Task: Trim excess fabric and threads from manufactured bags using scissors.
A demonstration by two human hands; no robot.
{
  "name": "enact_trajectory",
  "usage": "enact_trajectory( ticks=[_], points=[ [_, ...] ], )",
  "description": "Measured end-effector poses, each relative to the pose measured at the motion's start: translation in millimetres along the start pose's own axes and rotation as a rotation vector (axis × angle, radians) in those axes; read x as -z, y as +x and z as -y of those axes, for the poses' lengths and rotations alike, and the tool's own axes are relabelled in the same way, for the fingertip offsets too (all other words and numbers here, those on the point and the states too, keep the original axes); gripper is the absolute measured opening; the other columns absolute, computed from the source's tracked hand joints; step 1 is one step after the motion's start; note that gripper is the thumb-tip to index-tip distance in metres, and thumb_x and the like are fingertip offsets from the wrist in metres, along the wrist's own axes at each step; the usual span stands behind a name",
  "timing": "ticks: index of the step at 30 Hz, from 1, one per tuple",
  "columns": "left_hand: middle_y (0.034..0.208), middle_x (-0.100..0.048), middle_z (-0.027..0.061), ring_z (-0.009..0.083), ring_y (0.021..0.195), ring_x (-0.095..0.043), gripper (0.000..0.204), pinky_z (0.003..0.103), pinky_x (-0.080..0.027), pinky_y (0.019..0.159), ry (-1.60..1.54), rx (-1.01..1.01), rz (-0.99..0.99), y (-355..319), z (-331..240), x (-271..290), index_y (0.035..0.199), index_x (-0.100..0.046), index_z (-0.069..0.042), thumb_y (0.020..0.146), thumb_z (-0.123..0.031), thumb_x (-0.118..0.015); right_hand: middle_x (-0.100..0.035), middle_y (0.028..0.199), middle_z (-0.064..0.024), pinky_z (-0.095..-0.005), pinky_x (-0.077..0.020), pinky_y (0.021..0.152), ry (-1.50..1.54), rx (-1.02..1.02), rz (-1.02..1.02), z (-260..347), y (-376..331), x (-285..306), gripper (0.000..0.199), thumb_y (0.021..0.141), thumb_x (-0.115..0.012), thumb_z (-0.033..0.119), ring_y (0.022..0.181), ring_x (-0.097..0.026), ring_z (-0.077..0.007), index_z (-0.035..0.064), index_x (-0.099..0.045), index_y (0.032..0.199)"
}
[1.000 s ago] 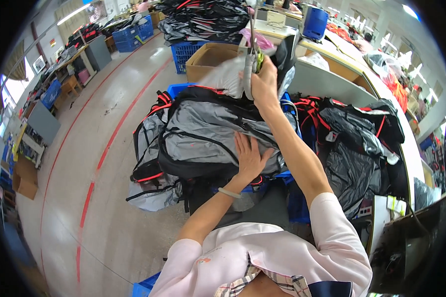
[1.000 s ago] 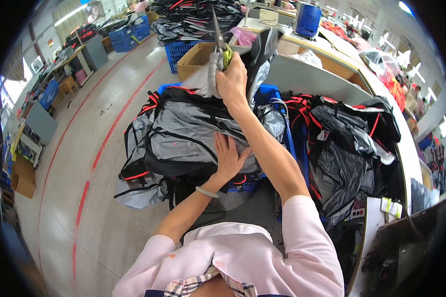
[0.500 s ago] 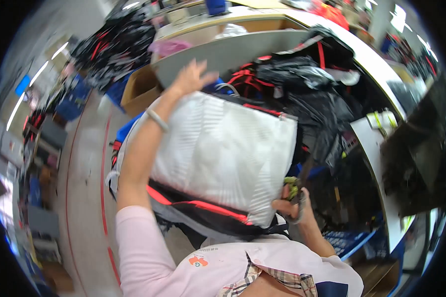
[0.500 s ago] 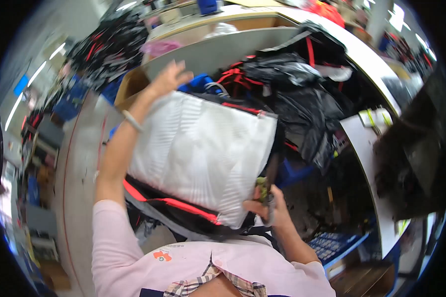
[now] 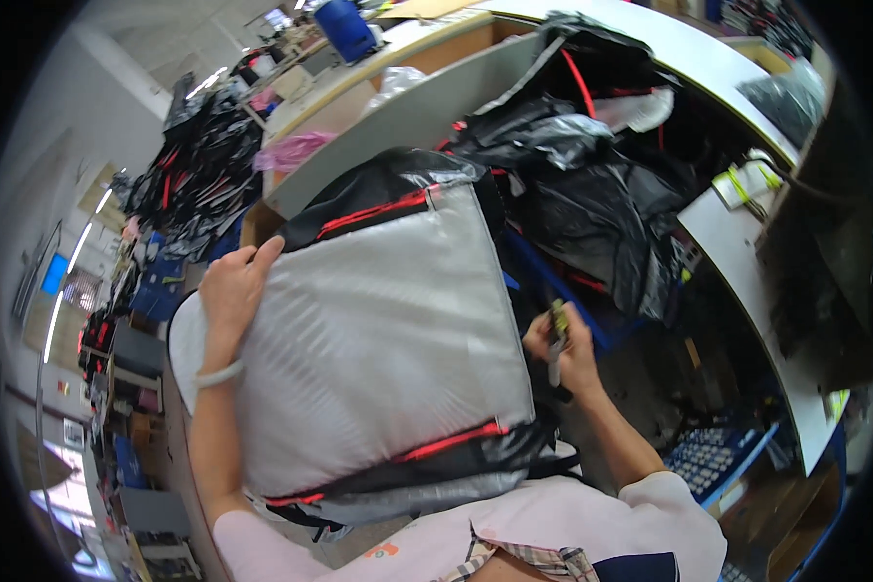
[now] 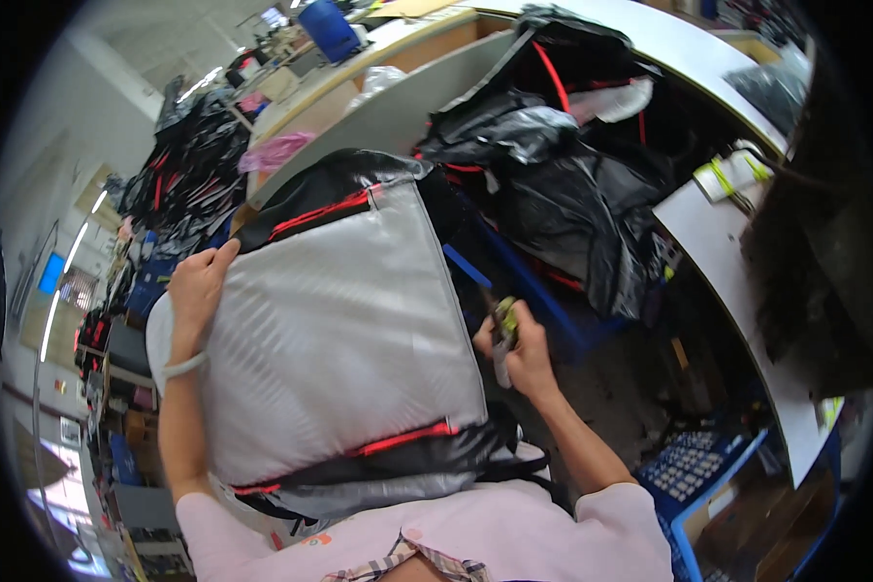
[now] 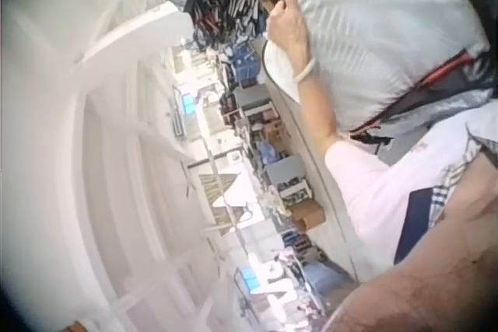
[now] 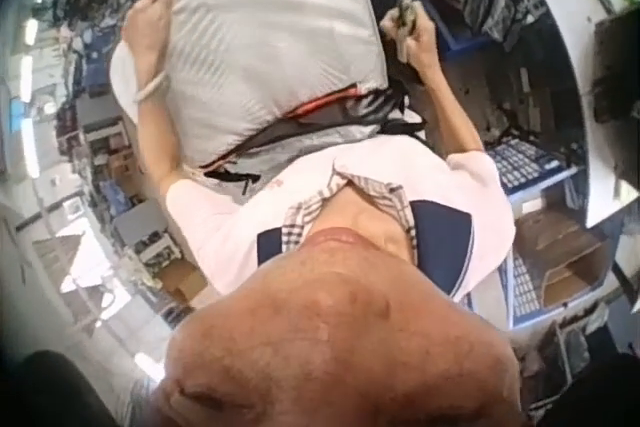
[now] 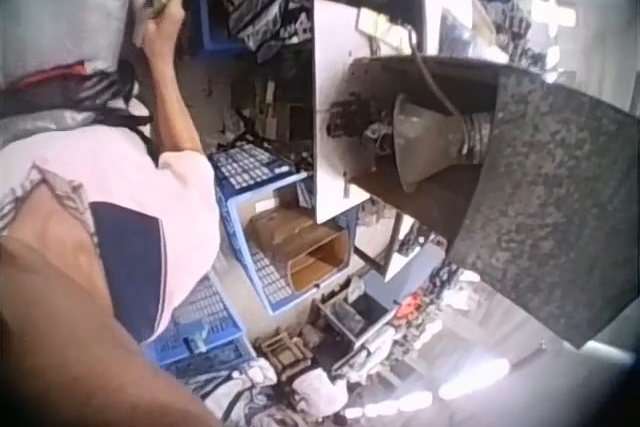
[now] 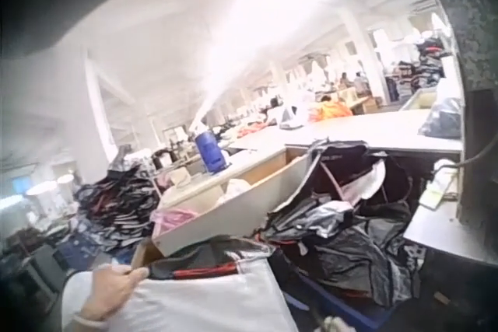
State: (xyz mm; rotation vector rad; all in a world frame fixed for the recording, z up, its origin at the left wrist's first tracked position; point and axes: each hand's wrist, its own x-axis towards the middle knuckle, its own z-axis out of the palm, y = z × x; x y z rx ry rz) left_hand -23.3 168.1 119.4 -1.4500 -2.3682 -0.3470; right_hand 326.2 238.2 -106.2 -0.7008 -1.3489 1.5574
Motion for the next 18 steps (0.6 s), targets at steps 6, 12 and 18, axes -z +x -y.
enact_trajectory(
  ticks=[6, 12, 18],
  points=[
    [0.073, -0.061, 0.0257, 0.0413, 0.066, -0.059, 0.051, 0.048, -0.042, 0.059, 0.261, 0.017, -0.002, -84, -19, 116, 0.074, -0.065, -0.004, 0.086, -0.053, -0.057, -0.062, 0.118, -0.0147, -0.0285, -0.0438, 0.086, 0.114, 0.700, 0.163, 101, 105, -43, 0.033, 0.078, -0.072, 0.003, 0.099, -0.058, -0.0143, 0.0014, -0.047, 0.099],
    [0.078, -0.066, 0.0097, 0.0298, 0.068, -0.062, 0.043, 0.039, -0.045, 0.062, 0.169, -0.166, -0.123, -157, -18, 162, 0.110, -0.065, -0.010, 0.080, -0.041, -0.069, -0.066, 0.085, -0.0051, -0.0308, -0.0471, 0.069, -0.157, 0.652, 0.587, 126, 141, -117, 0.049, 0.068, -0.083, 0.017, 0.077, -0.061, -0.0141, 0.0018, -0.050, 0.102],
    [0.095, -0.067, 0.0139, 0.0304, 0.078, -0.063, 0.039, 0.035, -0.049, 0.073, -0.143, -0.212, 0.391, -158, 44, 89, 0.109, -0.066, -0.007, 0.082, -0.034, -0.069, -0.055, 0.077, 0.0025, -0.0239, -0.0488, 0.070, 0.087, -0.110, 0.706, 57, 110, -151, 0.037, 0.067, -0.081, 0.002, 0.074, -0.060, -0.0087, 0.0085, -0.051, 0.088]
  ],
)
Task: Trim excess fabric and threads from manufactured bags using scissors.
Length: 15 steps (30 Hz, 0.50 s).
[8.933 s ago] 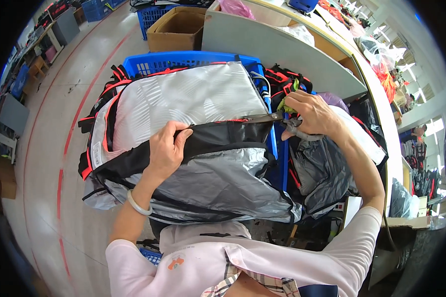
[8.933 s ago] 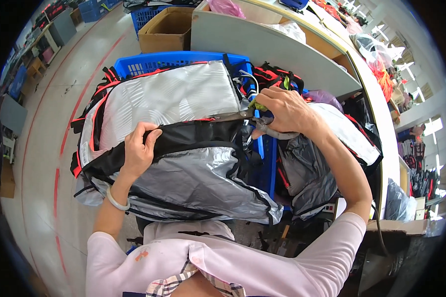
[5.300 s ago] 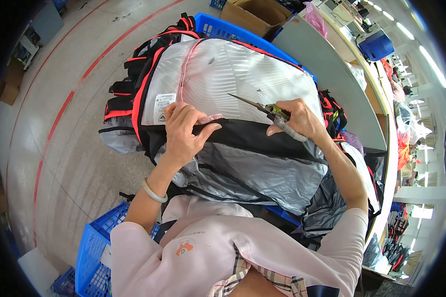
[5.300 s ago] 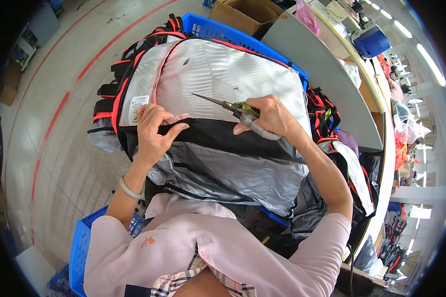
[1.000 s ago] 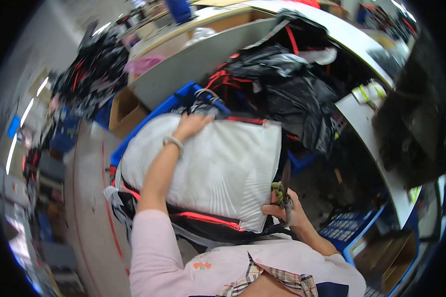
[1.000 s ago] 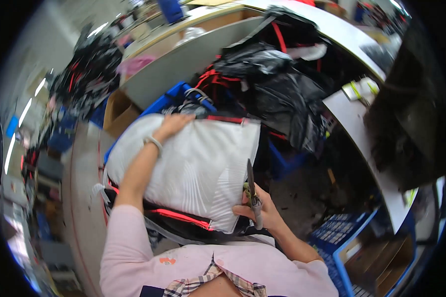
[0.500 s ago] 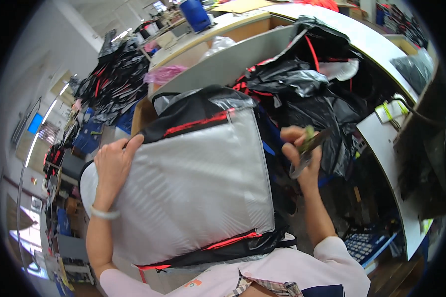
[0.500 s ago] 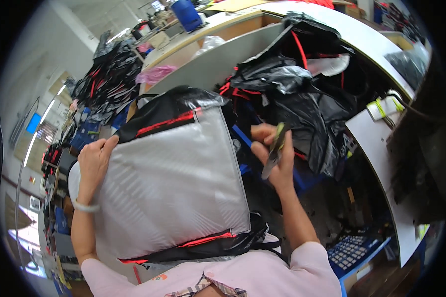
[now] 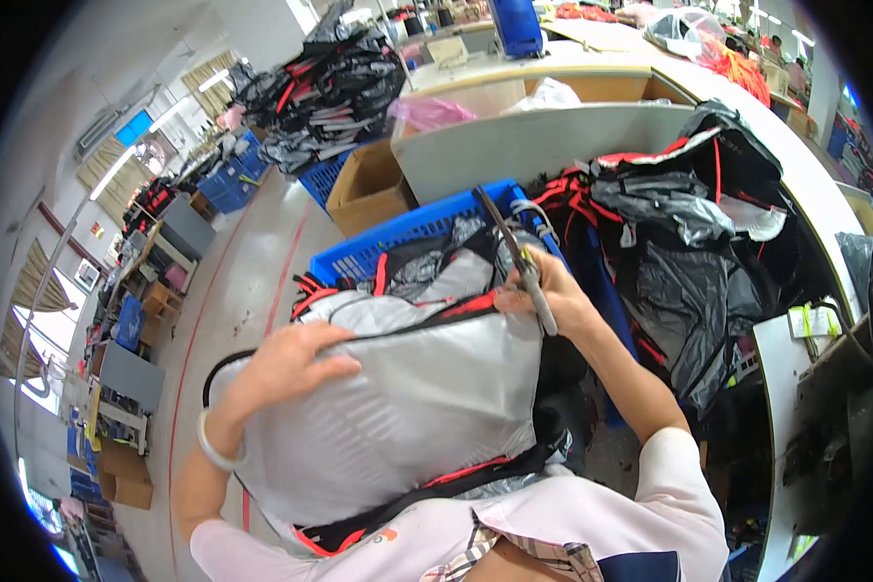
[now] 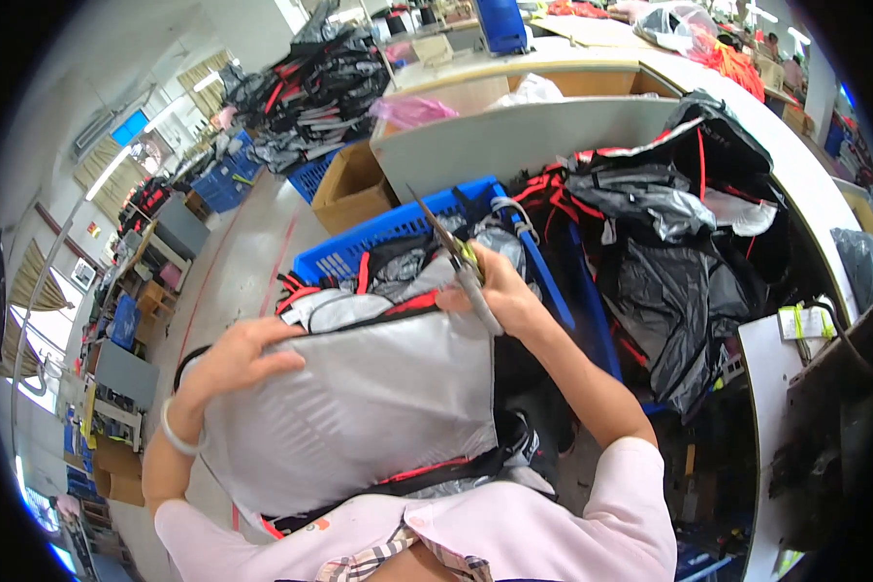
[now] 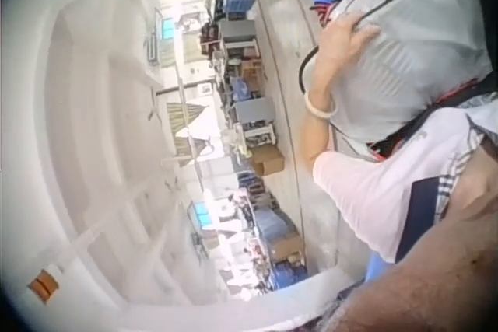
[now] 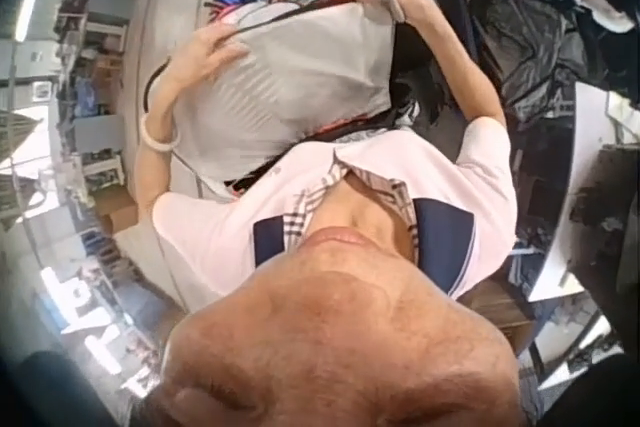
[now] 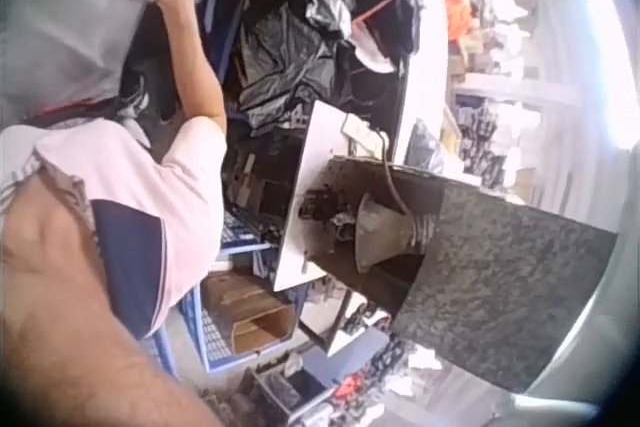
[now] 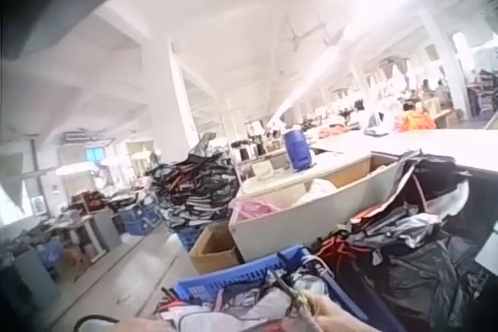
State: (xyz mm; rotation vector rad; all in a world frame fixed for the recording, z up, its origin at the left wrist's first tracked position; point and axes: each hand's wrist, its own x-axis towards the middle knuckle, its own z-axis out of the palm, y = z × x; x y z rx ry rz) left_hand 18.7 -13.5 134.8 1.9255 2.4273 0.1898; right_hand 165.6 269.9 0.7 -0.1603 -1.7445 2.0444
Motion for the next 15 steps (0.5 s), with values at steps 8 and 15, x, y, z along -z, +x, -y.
enact_trajectory(
  ticks=[8, 15],
  points=[
    [0.099, -0.068, 0.0029, 0.0071, 0.091, -0.057, 0.032, 0.026, -0.046, 0.081, -0.652, 0.446, 0.622, 53, 35, 17, 0.110, -0.066, -0.001, 0.094, -0.027, -0.057, -0.054, 0.074, 0.0008, -0.0221, -0.0421, 0.063, -0.283, 0.192, -0.206, 20, -40, 0, 0.041, 0.063, -0.084, 0.004, 0.069, -0.055, -0.0075, 0.0074, -0.049, 0.084],
    [0.120, -0.061, 0.0109, 0.0148, 0.102, -0.058, 0.039, 0.027, -0.044, 0.092, -0.817, 0.217, 0.905, 67, 27, -32, 0.126, -0.057, -0.004, 0.088, -0.011, -0.062, -0.062, 0.074, -0.0065, -0.0225, -0.0462, 0.061, -0.046, 0.171, -0.421, -8, -80, 15, 0.038, 0.064, -0.081, -0.001, 0.067, -0.061, -0.0119, 0.0062, -0.048, 0.081]
  ],
)
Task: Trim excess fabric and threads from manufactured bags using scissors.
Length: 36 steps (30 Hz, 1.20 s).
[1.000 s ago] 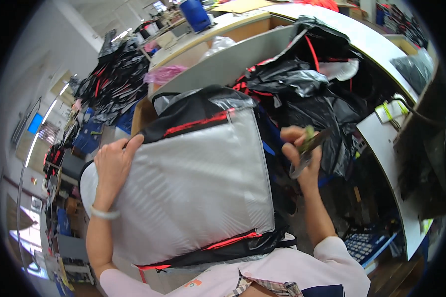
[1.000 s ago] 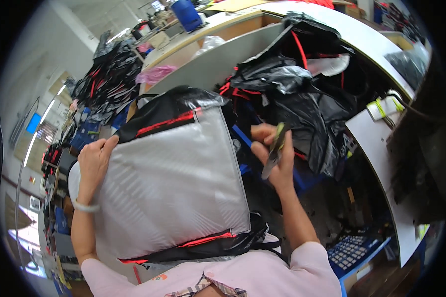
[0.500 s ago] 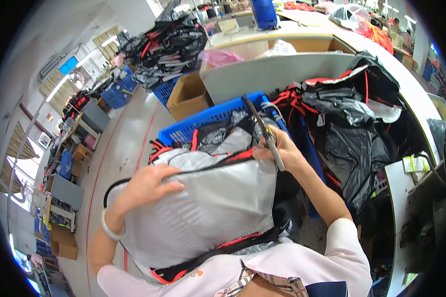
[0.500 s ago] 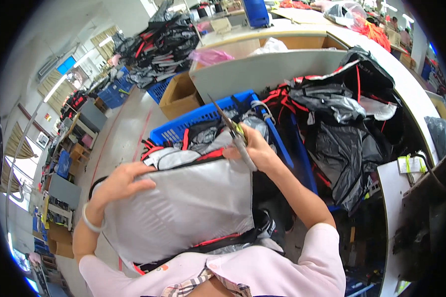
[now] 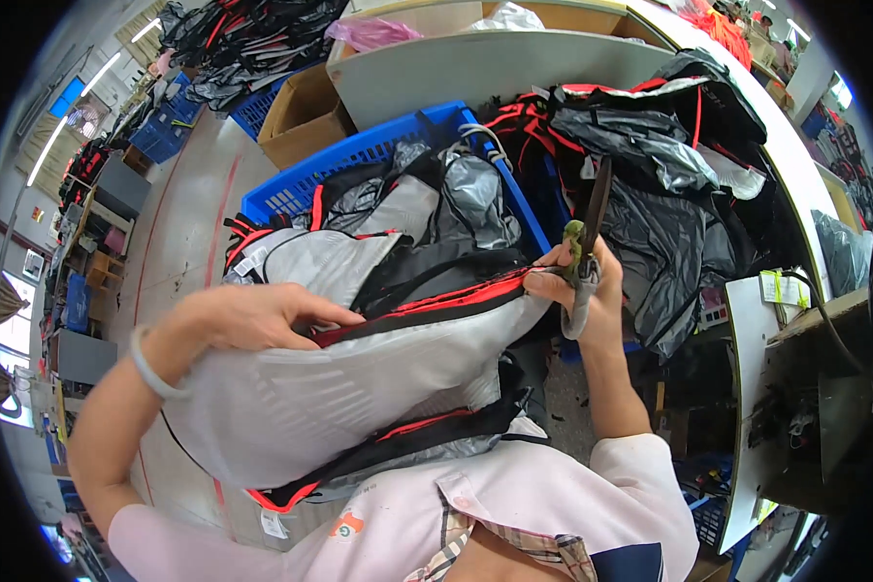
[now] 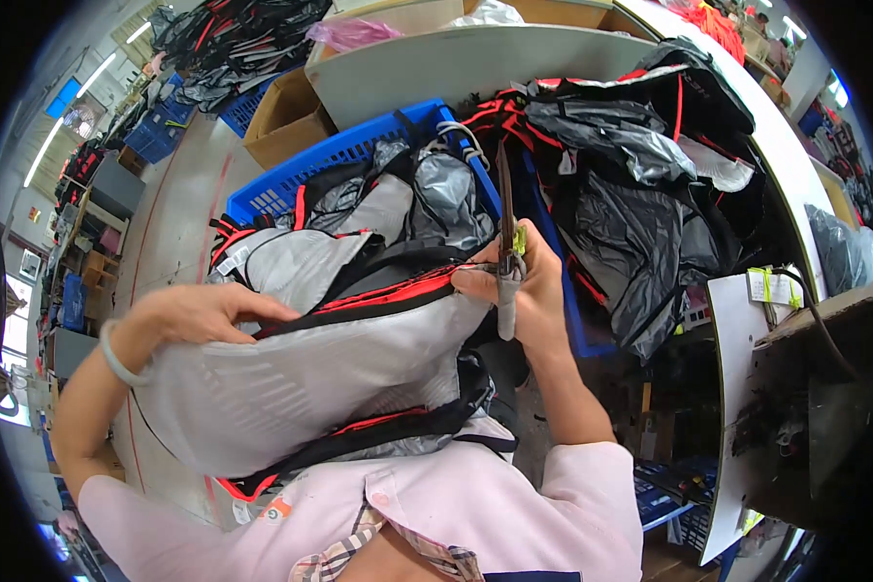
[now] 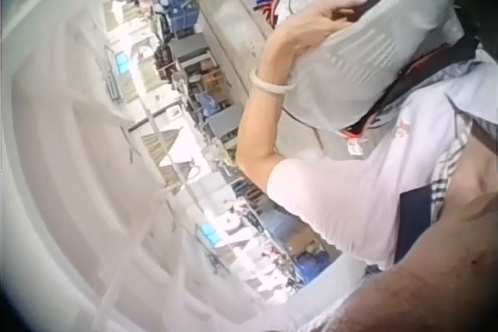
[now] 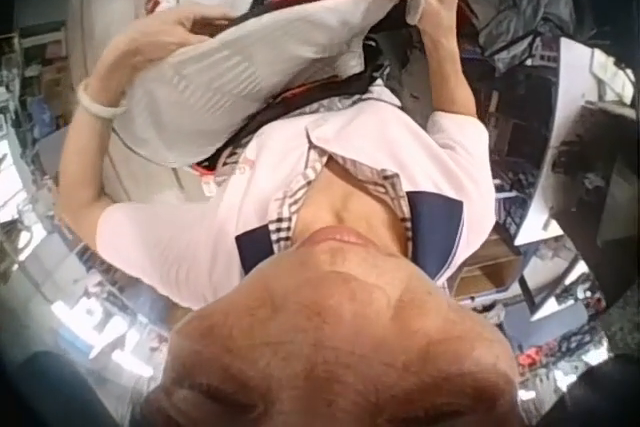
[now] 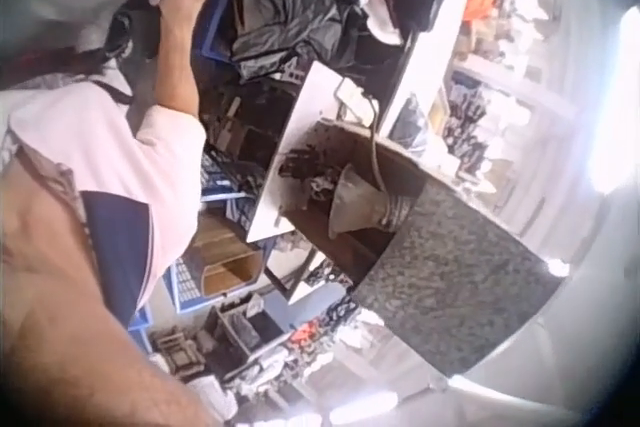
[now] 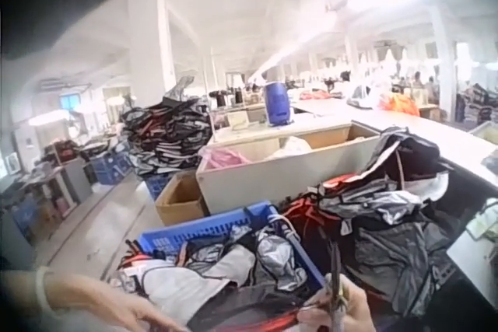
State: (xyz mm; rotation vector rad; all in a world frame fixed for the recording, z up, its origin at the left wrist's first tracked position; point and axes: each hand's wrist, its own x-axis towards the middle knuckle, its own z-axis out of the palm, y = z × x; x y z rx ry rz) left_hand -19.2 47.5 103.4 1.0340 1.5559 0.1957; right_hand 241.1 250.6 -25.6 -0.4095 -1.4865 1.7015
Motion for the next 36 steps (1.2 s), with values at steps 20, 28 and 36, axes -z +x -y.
enact_trajectory(
  ticks=[20, 28, 36],
  points=[
    [0.078, -0.069, 0.0090, 0.0199, 0.067, -0.064, 0.016, 0.029, -0.047, 0.063, 0.353, -0.341, -0.864, 108, -20, 41, 0.089, -0.071, -0.004, 0.082, -0.018, -0.067, -0.051, 0.064, 0.0015, -0.0219, -0.0396, 0.055, -0.047, -0.181, -0.271, -40, 48, 32, 0.031, 0.067, -0.078, 0.003, 0.058, -0.049, -0.0069, 0.0090, -0.048, 0.073],
    [0.066, -0.062, 0.0092, 0.0131, 0.063, -0.055, 0.021, 0.029, -0.042, 0.060, 0.353, -0.416, -0.831, 113, -4, 46, 0.082, -0.068, 0.002, 0.082, -0.018, -0.064, -0.048, 0.090, -0.0126, -0.0351, -0.0426, 0.071, -0.956, 0.444, 0.196, -26, 82, 49, 0.064, 0.057, -0.085, 0.038, 0.086, -0.052, -0.0301, -0.0041, -0.054, 0.094],
    [0.061, -0.058, 0.0076, 0.0121, 0.058, -0.050, 0.023, 0.030, -0.037, 0.055, 0.138, -0.376, -0.862, 103, 2, 35, 0.075, -0.064, 0.001, 0.082, -0.020, -0.062, -0.055, 0.087, -0.0097, -0.0395, -0.0479, 0.071, -1.278, 0.411, 0.701, 5, 118, 28, 0.070, 0.056, -0.079, 0.056, 0.086, -0.057, -0.0283, 0.0010, -0.058, 0.093]
  ],
)
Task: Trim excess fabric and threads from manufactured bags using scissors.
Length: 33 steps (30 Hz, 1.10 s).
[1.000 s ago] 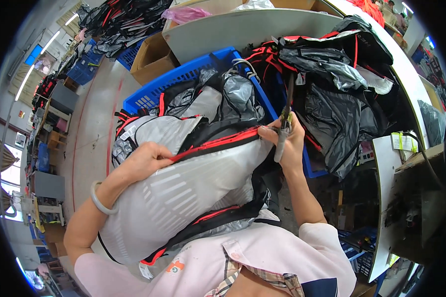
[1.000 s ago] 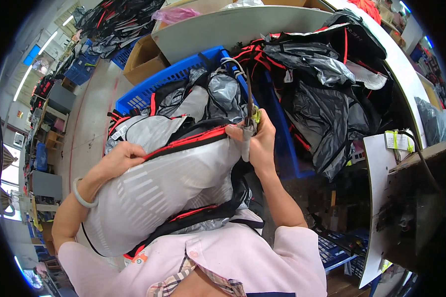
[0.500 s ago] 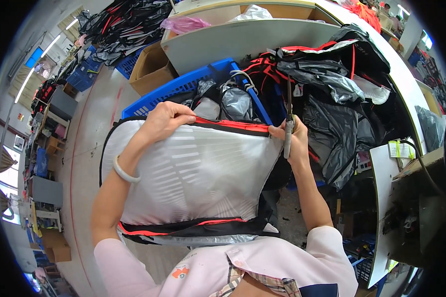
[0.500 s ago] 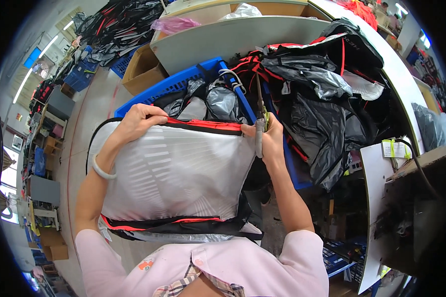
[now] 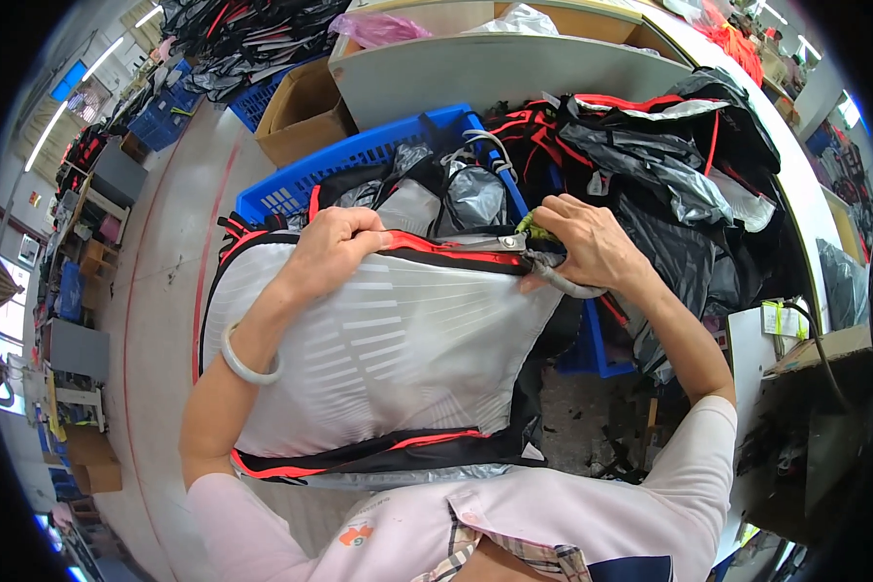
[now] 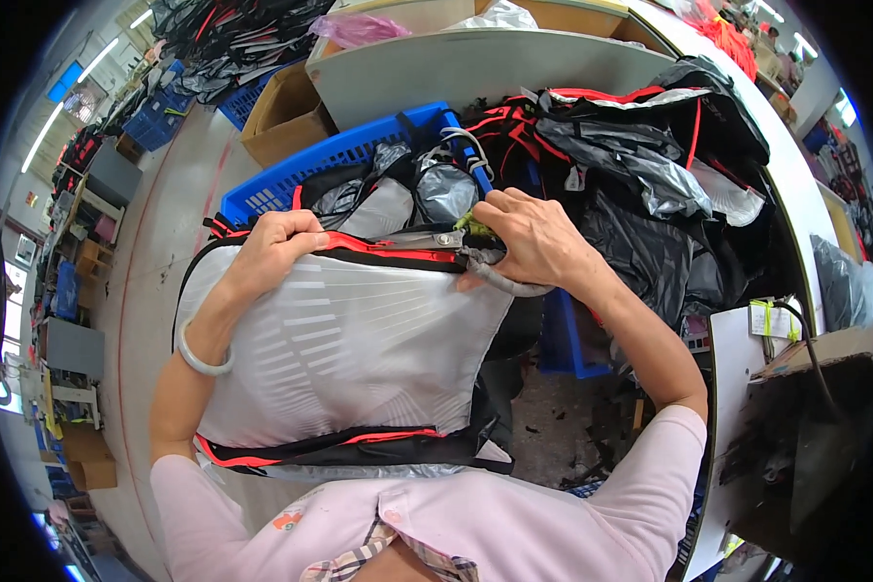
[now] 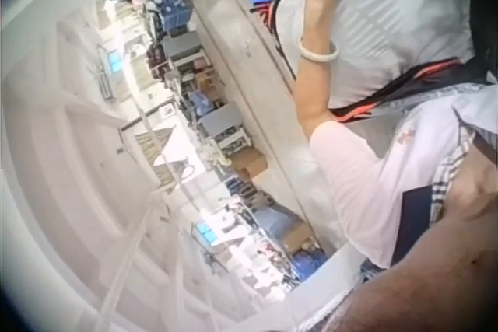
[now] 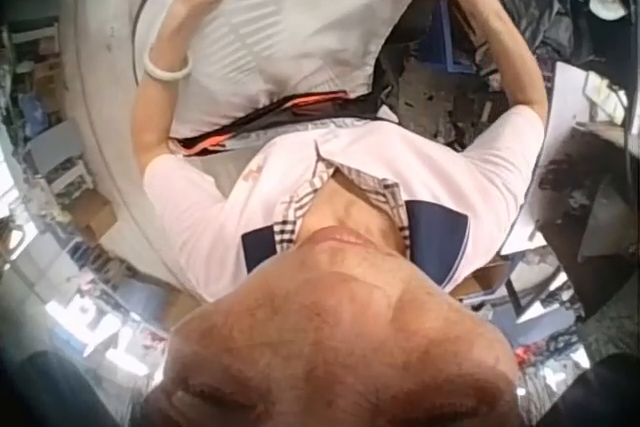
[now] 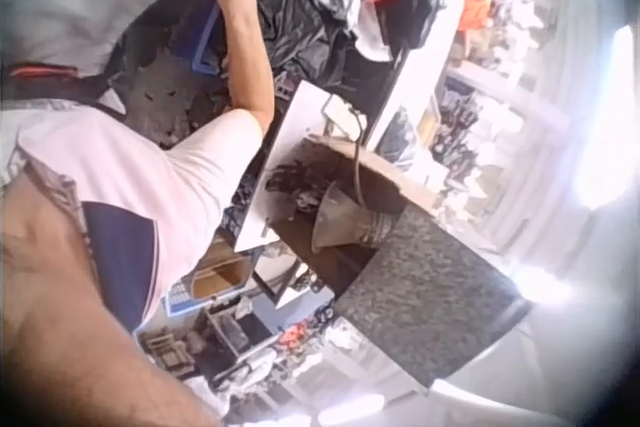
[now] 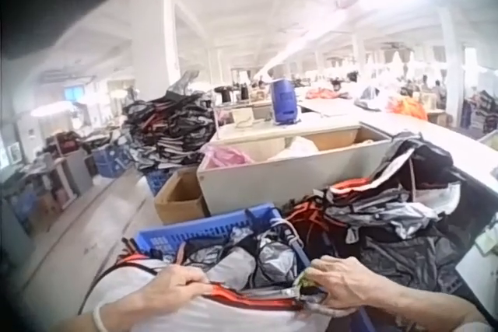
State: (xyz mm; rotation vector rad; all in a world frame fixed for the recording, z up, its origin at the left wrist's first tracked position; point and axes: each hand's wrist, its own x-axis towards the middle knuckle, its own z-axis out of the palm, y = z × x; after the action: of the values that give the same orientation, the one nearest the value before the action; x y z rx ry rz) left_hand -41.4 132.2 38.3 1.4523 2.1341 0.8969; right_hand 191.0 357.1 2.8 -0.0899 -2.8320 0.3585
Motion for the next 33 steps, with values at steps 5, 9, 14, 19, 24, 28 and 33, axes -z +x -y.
enact_trajectory(
  ticks=[5, 9, 14, 19, 24, 28, 33],
  points=[
    [0.061, -0.058, 0.0081, 0.0128, 0.057, -0.051, 0.021, 0.030, -0.037, 0.053, 0.032, 0.008, 0.006, -3, 2, 4, 0.075, -0.065, 0.001, 0.082, -0.019, -0.062, -0.053, 0.071, -0.0087, -0.0385, -0.0468, 0.064, 0.046, 0.000, -0.017, -2, 2, -3, 0.062, 0.058, -0.080, 0.052, 0.069, -0.056, -0.0286, 0.0002, -0.059, 0.084],
    [0.067, -0.059, 0.0114, 0.0224, 0.060, -0.056, 0.016, 0.033, -0.039, 0.056, 0.164, -0.130, -0.100, -8, -25, 12, 0.073, -0.064, 0.000, 0.080, -0.014, -0.062, -0.045, 0.058, -0.0069, -0.0331, -0.0403, 0.054, 0.207, -0.200, -0.046, 4, 10, 3, 0.052, 0.060, -0.086, 0.037, 0.054, -0.046, -0.0207, -0.0009, -0.053, 0.073],
    [0.070, -0.056, 0.0115, 0.0299, 0.069, -0.056, 0.014, 0.039, -0.041, 0.067, 0.586, -0.574, -0.477, 10, -82, 39, 0.070, -0.061, -0.002, 0.082, -0.009, -0.058, -0.061, 0.082, -0.0067, -0.0275, -0.0457, 0.068, 0.344, -0.003, -0.459, 30, 55, 27, 0.040, 0.074, -0.076, 0.013, 0.073, -0.055, -0.0147, 0.0004, -0.051, 0.103],
    [0.071, -0.059, 0.0130, 0.0313, 0.064, -0.055, 0.011, 0.040, -0.041, 0.058, 0.460, -0.575, -0.474, 19, -83, 50, 0.075, -0.062, 0.000, 0.082, -0.009, -0.060, -0.063, 0.080, -0.0088, -0.0274, -0.0484, 0.069, 0.413, 0.084, -0.594, 41, 92, 33, 0.028, 0.079, -0.068, 0.005, 0.073, -0.059, -0.0140, 0.0005, -0.045, 0.093],
    [0.077, -0.066, 0.0195, 0.0322, 0.070, -0.063, 0.021, 0.039, -0.051, 0.070, 0.694, 0.006, 0.618, 8, -20, 69, 0.084, -0.068, -0.002, 0.081, -0.018, -0.056, -0.061, 0.077, -0.0072, -0.0264, -0.0475, 0.065, 0.646, 0.008, -0.372, 64, 49, -11, 0.027, 0.080, -0.066, 0.001, 0.070, -0.058, -0.0121, 0.0014, -0.043, 0.093],
    [0.095, -0.068, 0.0152, 0.0287, 0.085, -0.065, 0.027, 0.036, -0.050, 0.080, 0.089, 0.457, 0.581, -61, 46, 82, 0.104, -0.069, -0.006, 0.084, -0.022, -0.060, -0.063, 0.079, -0.0096, -0.0274, -0.0488, 0.065, 0.768, -0.110, -0.301, 53, 14, -13, 0.028, 0.076, -0.065, -0.002, 0.070, -0.061, -0.0145, 0.0015, -0.043, 0.094],
    [0.078, -0.063, 0.0128, 0.0321, 0.079, -0.060, 0.014, 0.039, -0.045, 0.079, 0.300, -0.045, -0.001, -134, 53, 34, 0.084, -0.066, 0.000, 0.077, -0.012, -0.064, -0.062, 0.078, -0.0070, -0.0254, -0.0466, 0.063, 0.754, -0.147, -0.290, 53, 0, -9, 0.028, 0.076, -0.067, -0.001, 0.068, -0.057, -0.0112, 0.0026, -0.042, 0.088]
  ],
)
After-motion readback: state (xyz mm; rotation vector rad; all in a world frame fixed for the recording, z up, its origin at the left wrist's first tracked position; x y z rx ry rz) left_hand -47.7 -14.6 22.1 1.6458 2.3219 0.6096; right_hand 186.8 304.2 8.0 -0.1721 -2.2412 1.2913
